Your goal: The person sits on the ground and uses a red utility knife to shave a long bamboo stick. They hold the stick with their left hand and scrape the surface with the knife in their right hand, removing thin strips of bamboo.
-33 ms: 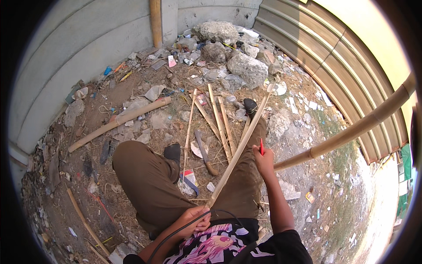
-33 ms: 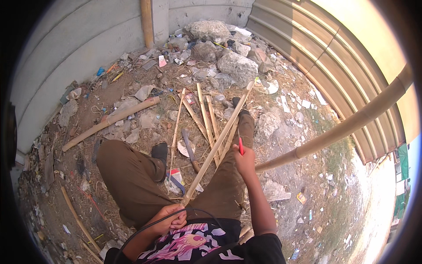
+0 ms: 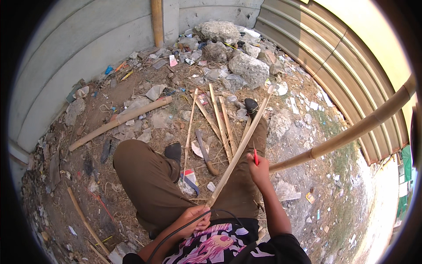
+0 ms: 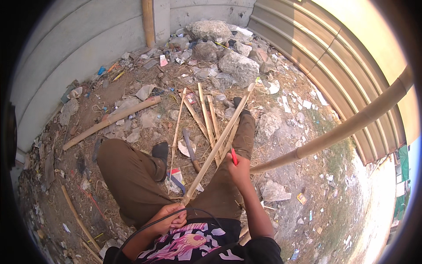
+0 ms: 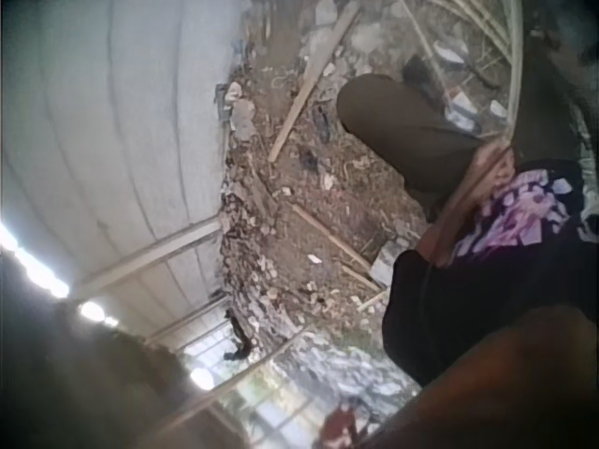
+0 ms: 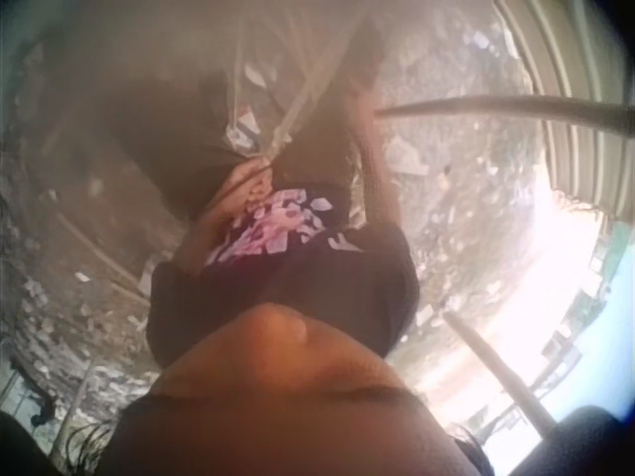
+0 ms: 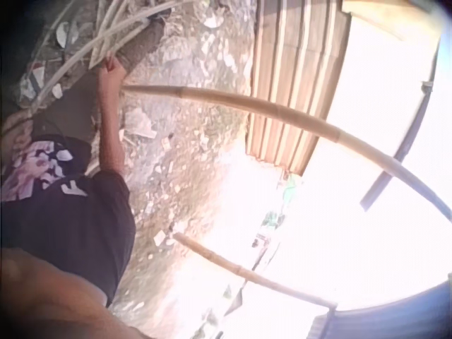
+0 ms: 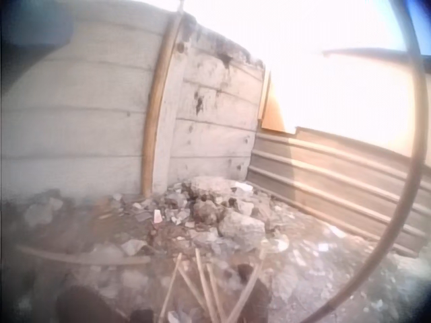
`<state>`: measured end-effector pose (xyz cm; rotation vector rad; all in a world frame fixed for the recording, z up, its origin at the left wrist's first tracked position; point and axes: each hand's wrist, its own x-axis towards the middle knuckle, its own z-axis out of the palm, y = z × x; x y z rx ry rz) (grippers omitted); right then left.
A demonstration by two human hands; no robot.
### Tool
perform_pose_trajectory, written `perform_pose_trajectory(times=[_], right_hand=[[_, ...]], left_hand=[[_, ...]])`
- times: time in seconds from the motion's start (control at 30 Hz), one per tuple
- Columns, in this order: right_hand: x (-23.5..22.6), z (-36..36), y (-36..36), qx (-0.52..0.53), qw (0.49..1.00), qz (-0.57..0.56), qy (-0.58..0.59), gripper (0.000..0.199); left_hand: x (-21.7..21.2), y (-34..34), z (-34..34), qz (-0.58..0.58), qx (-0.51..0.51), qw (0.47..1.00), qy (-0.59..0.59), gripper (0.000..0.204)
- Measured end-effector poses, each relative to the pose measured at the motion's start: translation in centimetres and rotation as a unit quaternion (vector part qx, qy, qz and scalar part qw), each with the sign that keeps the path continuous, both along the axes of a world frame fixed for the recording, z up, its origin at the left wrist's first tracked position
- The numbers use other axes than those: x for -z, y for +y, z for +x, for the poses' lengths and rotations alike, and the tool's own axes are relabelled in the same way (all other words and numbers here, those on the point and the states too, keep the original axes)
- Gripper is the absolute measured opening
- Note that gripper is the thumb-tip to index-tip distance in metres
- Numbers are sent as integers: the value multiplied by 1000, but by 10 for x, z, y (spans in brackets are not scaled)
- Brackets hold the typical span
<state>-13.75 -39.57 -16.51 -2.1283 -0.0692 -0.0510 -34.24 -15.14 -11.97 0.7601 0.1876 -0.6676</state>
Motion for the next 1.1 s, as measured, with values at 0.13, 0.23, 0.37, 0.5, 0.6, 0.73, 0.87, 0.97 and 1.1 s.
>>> perform_pose_trajectory(times=[0.13, 0.23, 0.37, 0.5, 0.6, 0.73, 0.87, 0.97, 1.1], right_hand=[[-10, -94, 37, -166, 975, -120, -87, 25], [-13, -109, 43, -174, 964, -149, -132, 24], [-12, -105, 43, -191, 940, -175, -220, 23], [-6, -109, 48, -175, 941, -170, -233, 23], [-9, -104, 53, -159, 940, -192, -233, 22], [-5, -90, 58, -134, 940, -193, -248, 23], [-10, -67, 67, -101, 947, -173, -252, 28], [-7, -33, 63, -47, 944, -193, -263, 29], [-27, 26, 56, 35, 926, -207, -314, 31]], left_hand=[[-1, 1, 2, 20, -7, 1000, 3, 33], [-2, -2, -3, 42, -25, 999, -10, 33], [-9, -4, -4, 65, -38, 997, -4, 34], [-12, -7, -2, 79, -38, 996, -9, 36], [-15, -9, -1, 94, -45, 994, -20, 37], [-14, -6, -3, 77, -49, 996, -23, 34], [-17, -9, -2, 121, -55, 991, -20, 38], [-14, -8, -2, 130, -57, 990, -21, 39], [-12, -12, -1, 164, -65, 984, -37, 39]])
